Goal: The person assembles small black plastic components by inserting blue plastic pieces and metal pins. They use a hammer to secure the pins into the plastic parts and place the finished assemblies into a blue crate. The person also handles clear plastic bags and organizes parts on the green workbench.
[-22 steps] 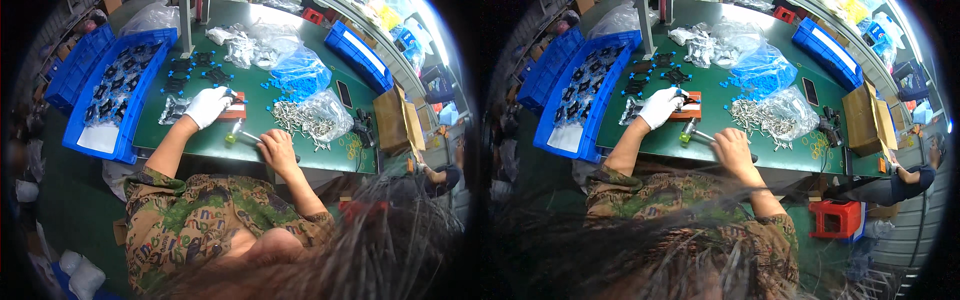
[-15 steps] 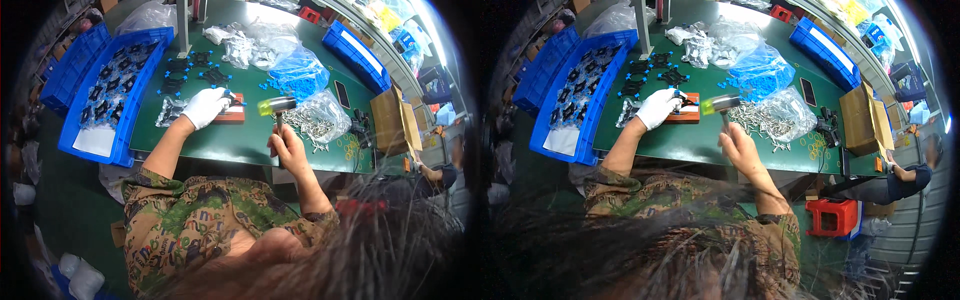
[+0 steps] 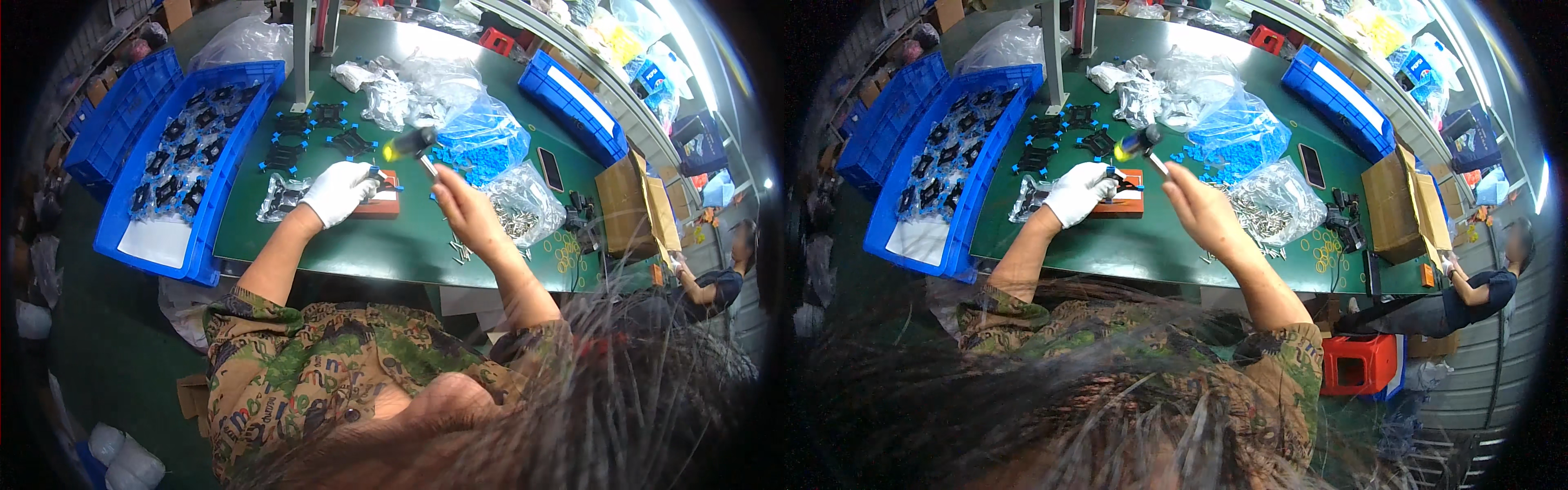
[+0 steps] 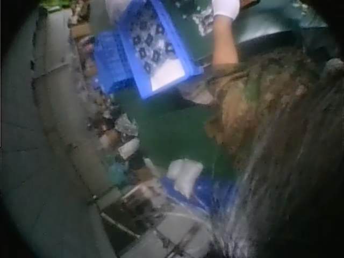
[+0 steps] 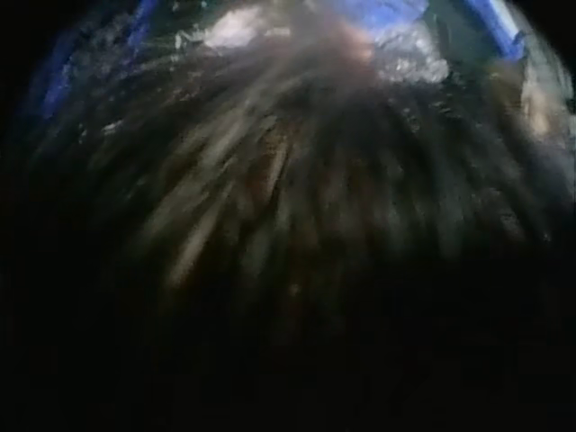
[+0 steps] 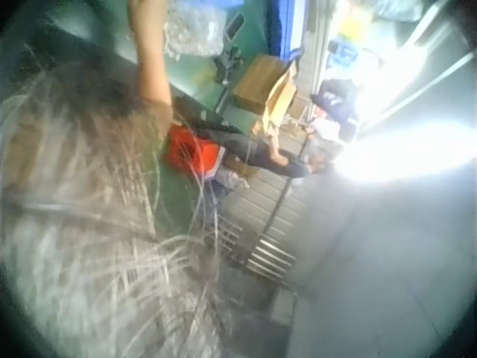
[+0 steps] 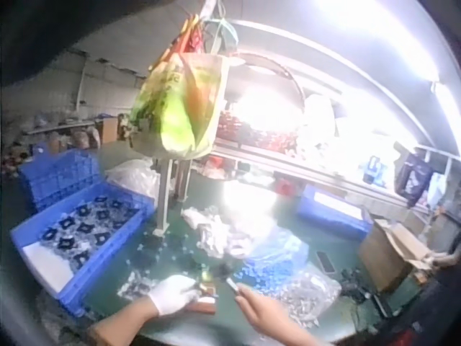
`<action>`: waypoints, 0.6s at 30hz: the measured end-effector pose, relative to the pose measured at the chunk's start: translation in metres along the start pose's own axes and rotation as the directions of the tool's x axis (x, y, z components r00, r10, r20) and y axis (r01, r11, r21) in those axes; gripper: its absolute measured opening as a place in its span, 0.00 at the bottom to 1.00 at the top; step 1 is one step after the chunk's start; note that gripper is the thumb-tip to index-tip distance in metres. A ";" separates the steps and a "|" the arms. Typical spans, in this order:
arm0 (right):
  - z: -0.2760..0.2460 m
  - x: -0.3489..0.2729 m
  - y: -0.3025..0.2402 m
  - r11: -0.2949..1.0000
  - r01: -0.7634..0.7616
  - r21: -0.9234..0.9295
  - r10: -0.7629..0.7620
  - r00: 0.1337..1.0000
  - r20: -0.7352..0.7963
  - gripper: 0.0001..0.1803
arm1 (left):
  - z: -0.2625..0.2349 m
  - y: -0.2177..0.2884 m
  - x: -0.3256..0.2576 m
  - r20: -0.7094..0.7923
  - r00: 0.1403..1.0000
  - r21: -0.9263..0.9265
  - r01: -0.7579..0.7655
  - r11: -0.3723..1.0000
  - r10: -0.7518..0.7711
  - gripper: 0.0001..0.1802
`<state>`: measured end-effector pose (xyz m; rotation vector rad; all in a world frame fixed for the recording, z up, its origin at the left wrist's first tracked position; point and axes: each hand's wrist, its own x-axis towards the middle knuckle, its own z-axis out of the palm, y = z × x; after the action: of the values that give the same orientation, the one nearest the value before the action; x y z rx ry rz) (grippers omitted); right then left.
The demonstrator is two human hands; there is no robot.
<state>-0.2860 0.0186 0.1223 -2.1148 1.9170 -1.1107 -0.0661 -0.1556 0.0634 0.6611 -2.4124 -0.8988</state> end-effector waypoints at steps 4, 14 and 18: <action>-0.006 0.002 -0.017 0.992 0.106 0.071 -0.079 0.947 -0.310 0.21 | -0.001 -0.005 -0.002 -0.026 0.998 0.023 -0.051 0.998 0.052 0.11; 0.004 -0.016 -0.008 0.996 -0.087 0.004 0.087 0.983 -0.160 0.21 | 0.002 -0.008 -0.005 -0.021 0.993 -0.273 0.105 0.956 -0.115 0.12; 0.005 -0.040 0.008 0.980 -0.137 0.146 0.165 0.966 -0.201 0.22 | 0.004 -0.021 0.001 -0.016 0.974 -0.512 0.186 0.839 -0.226 0.27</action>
<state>-0.2876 0.0508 0.0962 -1.8123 1.9912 -1.4356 -0.0639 -0.1683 0.0467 0.7344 -1.9271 -1.5007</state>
